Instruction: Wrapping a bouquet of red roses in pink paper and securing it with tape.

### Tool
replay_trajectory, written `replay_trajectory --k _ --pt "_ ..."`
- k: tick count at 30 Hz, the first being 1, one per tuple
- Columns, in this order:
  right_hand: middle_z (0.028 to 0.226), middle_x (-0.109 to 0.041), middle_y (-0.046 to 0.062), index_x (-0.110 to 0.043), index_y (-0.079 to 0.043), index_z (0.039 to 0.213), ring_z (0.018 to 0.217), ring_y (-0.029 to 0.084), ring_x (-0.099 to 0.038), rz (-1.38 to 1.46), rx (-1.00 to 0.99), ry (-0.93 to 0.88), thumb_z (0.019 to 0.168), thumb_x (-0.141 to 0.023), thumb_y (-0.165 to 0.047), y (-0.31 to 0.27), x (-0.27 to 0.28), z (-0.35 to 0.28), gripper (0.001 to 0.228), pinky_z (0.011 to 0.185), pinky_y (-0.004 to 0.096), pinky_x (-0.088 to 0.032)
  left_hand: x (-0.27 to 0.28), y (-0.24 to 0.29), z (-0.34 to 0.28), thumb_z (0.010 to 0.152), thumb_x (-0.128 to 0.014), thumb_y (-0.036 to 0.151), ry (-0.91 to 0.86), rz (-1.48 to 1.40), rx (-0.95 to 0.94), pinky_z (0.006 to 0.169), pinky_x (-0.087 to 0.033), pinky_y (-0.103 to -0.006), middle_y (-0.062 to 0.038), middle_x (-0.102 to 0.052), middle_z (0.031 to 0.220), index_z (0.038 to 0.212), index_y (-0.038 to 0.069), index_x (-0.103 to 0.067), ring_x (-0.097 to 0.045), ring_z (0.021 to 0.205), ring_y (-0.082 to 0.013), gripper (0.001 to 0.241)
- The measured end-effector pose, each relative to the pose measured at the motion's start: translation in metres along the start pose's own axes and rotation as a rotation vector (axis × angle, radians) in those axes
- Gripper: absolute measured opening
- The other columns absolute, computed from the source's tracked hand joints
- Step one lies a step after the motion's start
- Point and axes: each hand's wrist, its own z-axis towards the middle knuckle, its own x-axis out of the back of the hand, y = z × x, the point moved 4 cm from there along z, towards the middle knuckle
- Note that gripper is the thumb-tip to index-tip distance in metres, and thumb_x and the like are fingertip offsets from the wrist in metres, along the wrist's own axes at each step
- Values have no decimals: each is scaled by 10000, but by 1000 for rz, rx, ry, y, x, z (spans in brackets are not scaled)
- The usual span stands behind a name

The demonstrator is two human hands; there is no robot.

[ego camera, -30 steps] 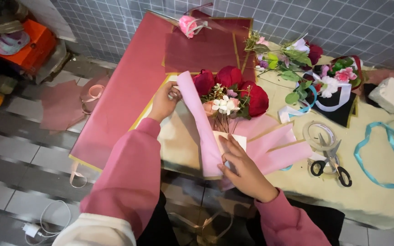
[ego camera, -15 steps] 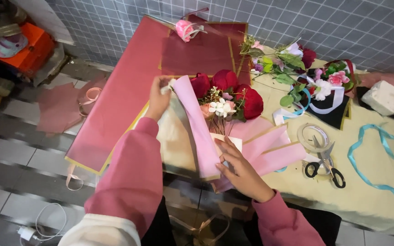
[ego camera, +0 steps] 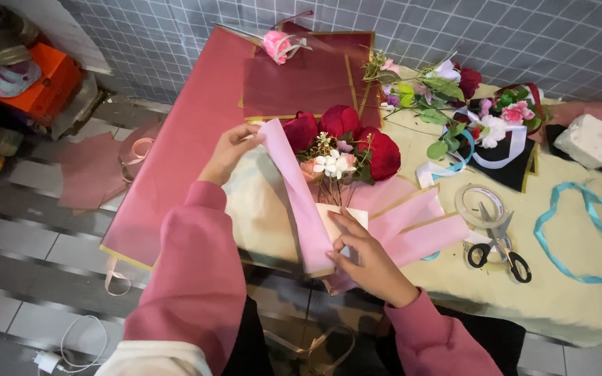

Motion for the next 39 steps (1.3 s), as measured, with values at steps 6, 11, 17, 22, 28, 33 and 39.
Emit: replay_trajectory --k 6,11,17,22,28,33,39 --pt "1554 -492 174 -605 -8 823 1488 424 -331 -23 -29 -28 906 -724 -149 0 1 2 203 1178 556 -315 -26 3 1 893 -812 137 12 82 -148 1020 -460 -334 -81 -671 1148 847 80 -652 -621 1098 -183 176" --pt "1560 -467 205 -578 1 781 1490 441 -315 -18 -17 -58 898 -708 -115 -1 -2 3 210 1189 555 -297 -48 -1 14 1018 -651 92 -5 81 -263 796 -467 -249 24 -603 858 869 104 -571 -571 821 -95 170" --pt "1556 -446 255 -595 33 787 1485 462 -293 -24 2 -83 937 -684 -132 -6 0 3 240 1206 547 -268 -75 14 12 1036 -643 179 125 163 -279 661 -376 -242 42 -492 721 866 133 -567 -447 698 -82 192" --pt "1574 -424 231 -567 19 768 1508 439 -259 -10 -6 -63 997 -615 -165 2 -2 0 298 1224 525 -221 -83 13 15 1012 -678 212 224 293 -293 613 -378 -262 13 -509 710 869 138 -601 -481 670 -103 178" --pt "1585 -416 229 -557 23 748 1512 423 -264 12 -19 -61 997 -604 -151 -1 1 1 308 1229 529 -214 -91 6 14 968 -703 308 396 613 -312 811 -494 -433 -42 -592 859 903 171 -611 -608 855 -257 178" --pt "1547 -486 203 -592 7 750 1484 423 -339 4 7 -12 946 -689 -150 17 -2 -1 269 1186 528 -312 -91 3 16 942 -729 407 501 946 -258 1019 -389 -539 28 -539 946 902 220 -609 -571 994 -237 225" --pt "1548 -498 181 -586 3 706 1474 403 -372 8 7 32 886 -733 -145 17 -7 -4 276 1169 503 -354 -103 7 9 919 -754 367 541 969 -263 1051 -356 -608 29 -558 1009 936 243 -668 -567 1060 -250 152"
